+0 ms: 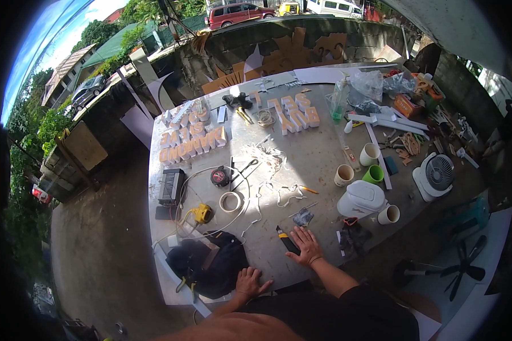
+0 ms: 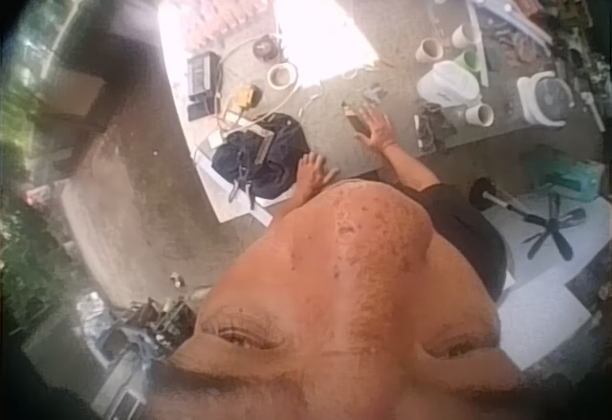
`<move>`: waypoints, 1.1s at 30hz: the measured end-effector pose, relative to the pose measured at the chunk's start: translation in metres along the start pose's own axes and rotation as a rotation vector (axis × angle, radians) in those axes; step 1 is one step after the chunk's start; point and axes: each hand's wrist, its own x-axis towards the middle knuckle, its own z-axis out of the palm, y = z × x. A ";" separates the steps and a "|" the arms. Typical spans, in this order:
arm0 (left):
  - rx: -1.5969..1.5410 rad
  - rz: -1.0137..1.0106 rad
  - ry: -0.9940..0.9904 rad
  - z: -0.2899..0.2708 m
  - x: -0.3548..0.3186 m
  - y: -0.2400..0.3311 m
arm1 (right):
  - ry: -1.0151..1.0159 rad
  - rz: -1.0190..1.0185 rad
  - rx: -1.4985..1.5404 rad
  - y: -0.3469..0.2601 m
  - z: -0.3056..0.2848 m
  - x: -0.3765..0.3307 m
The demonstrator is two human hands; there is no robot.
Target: Preparing and wiring components for a sign with acrylic or foam letters.
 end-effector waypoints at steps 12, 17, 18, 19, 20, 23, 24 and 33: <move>-0.008 -0.004 -0.009 0.000 0.002 0.000 | -0.013 0.005 -0.017 0.003 0.001 0.001; -0.008 -0.011 -0.013 0.000 0.001 -0.001 | -0.021 0.004 -0.023 0.002 0.002 0.001; -0.009 -0.009 -0.011 0.000 0.001 -0.001 | -0.020 0.003 -0.025 0.002 0.002 0.001; -0.009 -0.010 -0.011 0.000 0.001 0.000 | -0.018 0.002 -0.026 0.002 0.002 0.001; -0.011 -0.013 -0.016 -0.001 0.001 0.000 | -0.019 0.001 -0.027 0.003 0.002 0.001; -0.010 -0.018 -0.026 -0.002 0.001 0.000 | -0.028 0.004 -0.032 0.001 0.001 0.001; -0.008 -0.019 -0.032 -0.002 0.001 0.000 | -0.029 0.007 -0.024 0.001 0.001 0.001; -0.021 -0.023 -0.034 -0.001 0.001 0.001 | -0.035 0.012 -0.014 0.001 -0.001 0.001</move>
